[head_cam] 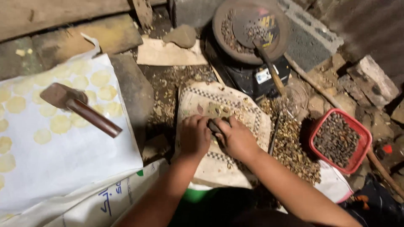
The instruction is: Cracking nuts with a mallet and removing the shells by hand
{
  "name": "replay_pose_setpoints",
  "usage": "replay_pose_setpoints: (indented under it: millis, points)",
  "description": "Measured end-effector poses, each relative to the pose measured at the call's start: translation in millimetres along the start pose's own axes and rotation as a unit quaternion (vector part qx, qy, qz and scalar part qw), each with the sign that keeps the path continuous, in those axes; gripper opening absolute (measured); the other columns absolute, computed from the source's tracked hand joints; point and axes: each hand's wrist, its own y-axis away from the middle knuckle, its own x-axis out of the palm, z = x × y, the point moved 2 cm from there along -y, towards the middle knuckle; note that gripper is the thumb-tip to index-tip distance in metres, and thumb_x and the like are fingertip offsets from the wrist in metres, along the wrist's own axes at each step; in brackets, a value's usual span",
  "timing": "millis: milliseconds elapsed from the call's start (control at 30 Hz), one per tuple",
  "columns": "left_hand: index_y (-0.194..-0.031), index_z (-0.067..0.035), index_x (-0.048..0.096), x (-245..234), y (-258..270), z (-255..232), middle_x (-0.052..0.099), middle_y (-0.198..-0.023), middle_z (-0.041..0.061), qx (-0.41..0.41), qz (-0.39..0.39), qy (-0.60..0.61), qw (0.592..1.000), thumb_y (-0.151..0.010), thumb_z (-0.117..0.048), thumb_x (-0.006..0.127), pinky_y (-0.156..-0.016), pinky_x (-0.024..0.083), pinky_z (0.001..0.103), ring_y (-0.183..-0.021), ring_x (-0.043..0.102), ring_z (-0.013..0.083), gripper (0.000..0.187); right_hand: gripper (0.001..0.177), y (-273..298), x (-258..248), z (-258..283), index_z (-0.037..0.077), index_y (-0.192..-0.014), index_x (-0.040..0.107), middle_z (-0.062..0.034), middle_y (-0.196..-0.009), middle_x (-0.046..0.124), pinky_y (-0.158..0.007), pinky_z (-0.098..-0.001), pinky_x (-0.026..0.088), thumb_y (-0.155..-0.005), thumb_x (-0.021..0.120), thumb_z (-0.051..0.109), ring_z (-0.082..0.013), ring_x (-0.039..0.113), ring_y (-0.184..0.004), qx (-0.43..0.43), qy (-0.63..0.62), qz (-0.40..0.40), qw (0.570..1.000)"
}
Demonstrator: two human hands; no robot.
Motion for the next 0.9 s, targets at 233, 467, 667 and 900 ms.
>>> replay_pose_setpoints:
  millis: [233, 467, 667, 900]
  points:
    - [-0.108, -0.016, 0.074, 13, -7, 18, 0.066, -0.096, 0.009, 0.035, -0.024, 0.037, 0.998, -0.084, -0.014, 0.072, -0.089, 0.05, 0.049, -0.095, 0.065, 0.035, 0.024, 0.053, -22, 24, -40, 0.025, -0.148, 0.037, -0.0261, -0.12, 0.062, -0.091, -0.0606, 0.056, -0.1, 0.052, 0.043, -0.0507, 0.067, -0.108, 0.1, -0.022, 0.056, 0.993]
    - [-0.095, -0.017, 0.075, 11, -10, 13, 0.064, -0.093, 0.005, 0.005, -0.047, 0.054, 0.997, -0.085, -0.02, 0.077, -0.081, 0.049, 0.048, -0.09, 0.063, 0.0347, 0.01, 0.047, -10, 4, -7, 0.022, -0.14, 0.044, -0.0275, -0.125, 0.059, -0.089, -0.0599, 0.056, -0.098, 0.058, 0.036, -0.0515, 0.069, -0.103, 0.022, 0.088, 0.022, 0.996]
    - [-0.091, -0.035, 0.076, 19, 2, 9, 0.063, -0.097, -0.003, -0.012, -0.007, 0.021, 1.0, -0.072, -0.037, 0.084, -0.082, 0.05, 0.046, -0.096, 0.063, 0.0275, 0.021, 0.047, 9, 5, -19, 0.028, -0.139, 0.044, -0.0187, -0.117, 0.062, -0.087, -0.0576, 0.057, -0.096, 0.056, 0.042, -0.0482, 0.071, -0.099, 0.061, 0.079, 0.088, 0.991]
    - [-0.113, -0.024, 0.072, 13, 9, 18, 0.064, -0.105, 0.004, -0.023, -0.021, -0.013, 0.999, -0.08, -0.027, 0.077, -0.083, 0.051, 0.048, -0.101, 0.064, 0.0319, 0.034, 0.046, -15, 1, 6, 0.03, -0.142, 0.046, -0.0175, -0.113, 0.06, -0.088, -0.0579, 0.056, -0.099, 0.054, 0.043, -0.0513, 0.069, -0.099, -0.008, 0.072, 0.023, 0.997]
